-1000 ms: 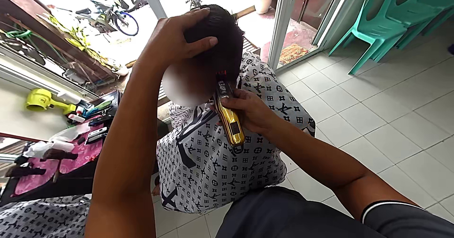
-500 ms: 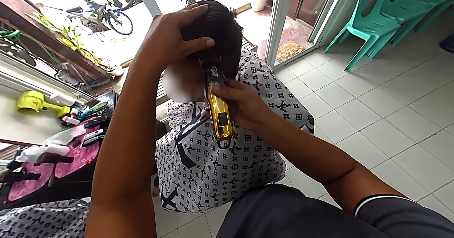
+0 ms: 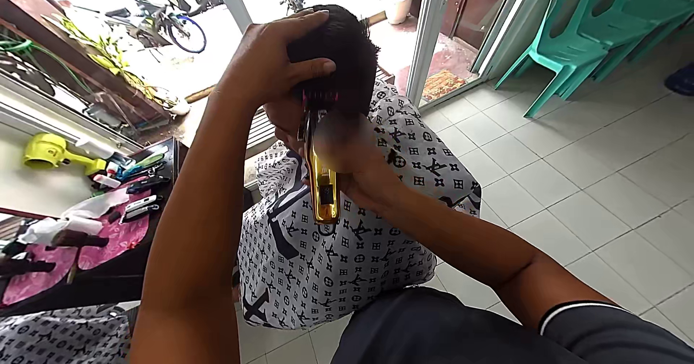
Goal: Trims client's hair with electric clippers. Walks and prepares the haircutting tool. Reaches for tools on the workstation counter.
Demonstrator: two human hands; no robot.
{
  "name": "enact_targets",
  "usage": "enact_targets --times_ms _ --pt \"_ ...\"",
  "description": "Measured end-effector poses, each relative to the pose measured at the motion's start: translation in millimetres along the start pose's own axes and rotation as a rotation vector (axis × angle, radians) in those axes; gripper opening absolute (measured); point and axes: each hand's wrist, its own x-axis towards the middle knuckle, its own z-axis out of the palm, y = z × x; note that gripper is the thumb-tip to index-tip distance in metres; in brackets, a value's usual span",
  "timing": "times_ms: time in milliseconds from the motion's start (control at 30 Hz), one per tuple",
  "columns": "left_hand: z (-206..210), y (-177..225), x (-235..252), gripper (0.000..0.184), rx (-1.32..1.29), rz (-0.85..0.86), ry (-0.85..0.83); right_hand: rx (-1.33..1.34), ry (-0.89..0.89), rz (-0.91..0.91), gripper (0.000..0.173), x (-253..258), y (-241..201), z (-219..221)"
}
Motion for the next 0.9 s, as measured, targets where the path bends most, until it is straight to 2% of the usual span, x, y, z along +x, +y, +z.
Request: enact_targets --times_ms 100,267,433,600,767,900 --pt "-1.6 -0.6 0.6 0.07 0.006 0.021 -0.009 -0.025 0.036 0.108 0.037 -3.6 16.8 3.1" --pt "-1.6 -3.8 -0.7 0.068 -0.009 0.014 -0.024 0.037 0.046 -0.044 0.044 7.0 8.9 21.9" --pt "-2.1 -4.5 -0.8 0.069 -0.008 0.034 -0.016 0.029 0.101 0.098 0.041 -0.5 31.2 22.0" --pt "-1.5 -4.6 -1.5 0.069 -0.012 0.022 -0.02 0.06 0.083 -0.06 0.045 9.7 16.8 29.7" --pt "-3.2 -2.5 -1.0 0.067 -0.008 0.014 -0.023 0.067 0.109 0.083 0.041 -0.1 24.6 23.8" --pt "-2.0 -3.5 -1.5 0.068 -0.013 0.008 -0.024 0.08 0.084 -0.02 0.044 6.0 11.1 27.5"
